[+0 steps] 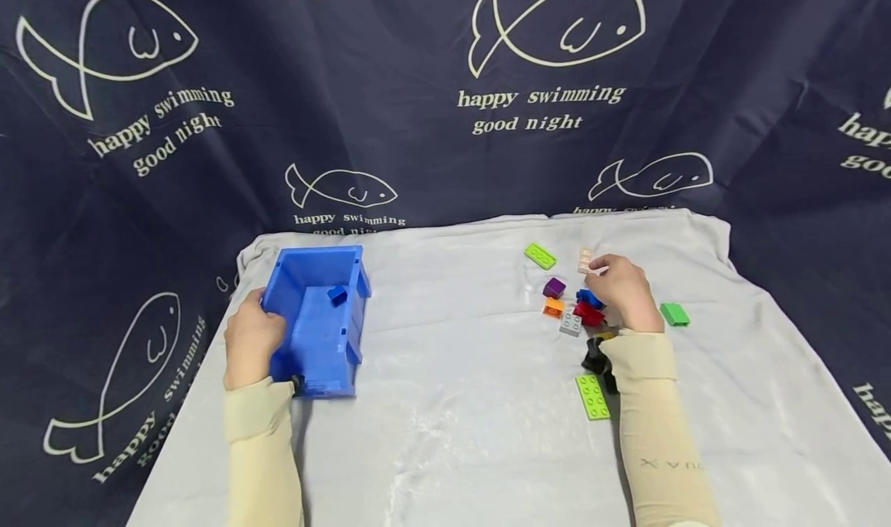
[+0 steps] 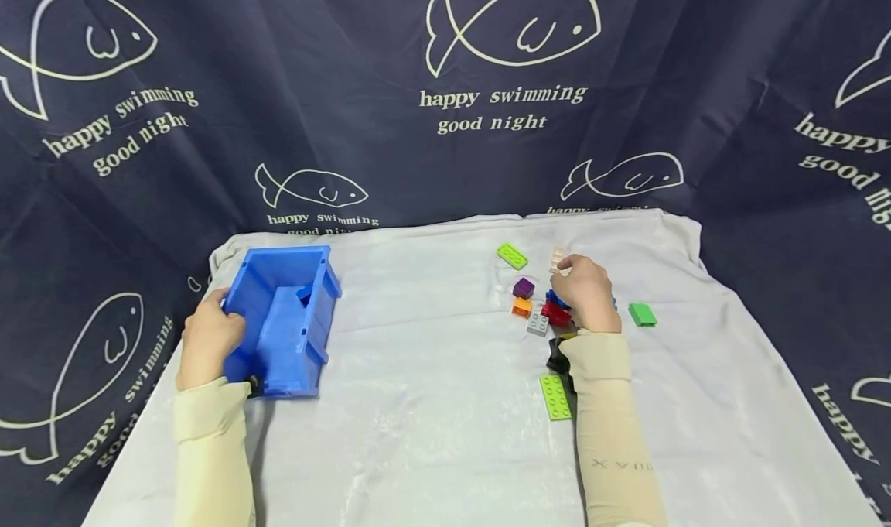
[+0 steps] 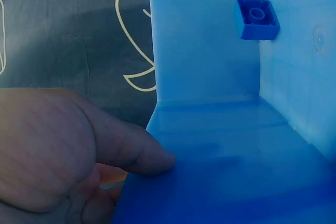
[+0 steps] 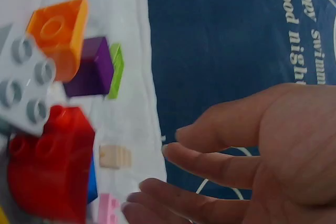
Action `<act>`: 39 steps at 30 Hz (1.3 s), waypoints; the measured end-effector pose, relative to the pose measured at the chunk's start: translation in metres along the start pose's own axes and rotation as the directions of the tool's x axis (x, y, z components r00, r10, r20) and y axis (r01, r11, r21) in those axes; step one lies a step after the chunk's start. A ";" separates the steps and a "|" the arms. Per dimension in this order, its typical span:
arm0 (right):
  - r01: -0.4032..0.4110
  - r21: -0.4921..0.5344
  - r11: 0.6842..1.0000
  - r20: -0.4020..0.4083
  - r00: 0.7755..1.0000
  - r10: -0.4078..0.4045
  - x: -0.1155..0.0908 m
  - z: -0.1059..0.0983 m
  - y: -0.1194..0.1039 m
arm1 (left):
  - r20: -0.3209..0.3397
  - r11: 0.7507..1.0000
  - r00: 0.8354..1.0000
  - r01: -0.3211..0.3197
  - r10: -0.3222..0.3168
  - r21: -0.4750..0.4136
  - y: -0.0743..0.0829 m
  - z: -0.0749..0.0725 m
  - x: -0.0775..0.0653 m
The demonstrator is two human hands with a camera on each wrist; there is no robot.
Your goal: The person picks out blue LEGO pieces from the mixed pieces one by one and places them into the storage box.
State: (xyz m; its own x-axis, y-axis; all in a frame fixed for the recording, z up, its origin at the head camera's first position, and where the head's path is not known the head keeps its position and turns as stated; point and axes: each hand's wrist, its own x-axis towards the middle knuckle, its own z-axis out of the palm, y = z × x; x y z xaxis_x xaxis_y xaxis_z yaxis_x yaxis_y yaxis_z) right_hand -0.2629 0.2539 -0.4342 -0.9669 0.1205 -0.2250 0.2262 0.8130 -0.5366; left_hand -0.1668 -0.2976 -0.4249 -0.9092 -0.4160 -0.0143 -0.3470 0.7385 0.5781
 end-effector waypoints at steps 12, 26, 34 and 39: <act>0.016 -0.085 0.996 0.134 0.991 -0.005 0.010 -0.006 -0.001 | 0.021 0.999 0.999 0.034 -0.033 -0.027 -0.003 -0.003 0.001; 0.016 -0.149 0.989 0.131 0.991 0.004 0.015 0.021 0.010 | 0.032 1.000 0.999 0.007 -0.007 0.007 -0.004 -0.003 0.002; 0.028 -0.148 0.989 0.086 0.996 -0.015 0.018 0.025 0.015 | 0.038 1.000 0.999 0.006 -0.006 -0.002 -0.004 -0.003 -0.001; 0.036 -0.160 0.986 0.075 0.997 -0.024 0.019 0.026 0.016 | 0.030 1.000 1.000 -0.004 0.004 0.002 -0.004 -0.002 -0.001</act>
State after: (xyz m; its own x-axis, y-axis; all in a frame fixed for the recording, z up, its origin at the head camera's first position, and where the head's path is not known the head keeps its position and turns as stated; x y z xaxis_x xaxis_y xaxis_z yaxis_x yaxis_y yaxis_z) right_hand -0.2746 0.2546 -0.4679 -0.9605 0.0573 -0.2725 0.1691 0.8976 -0.4072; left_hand -0.1646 -0.3009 -0.4256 -0.9171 -0.3969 -0.0369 -0.3439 0.7411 0.5767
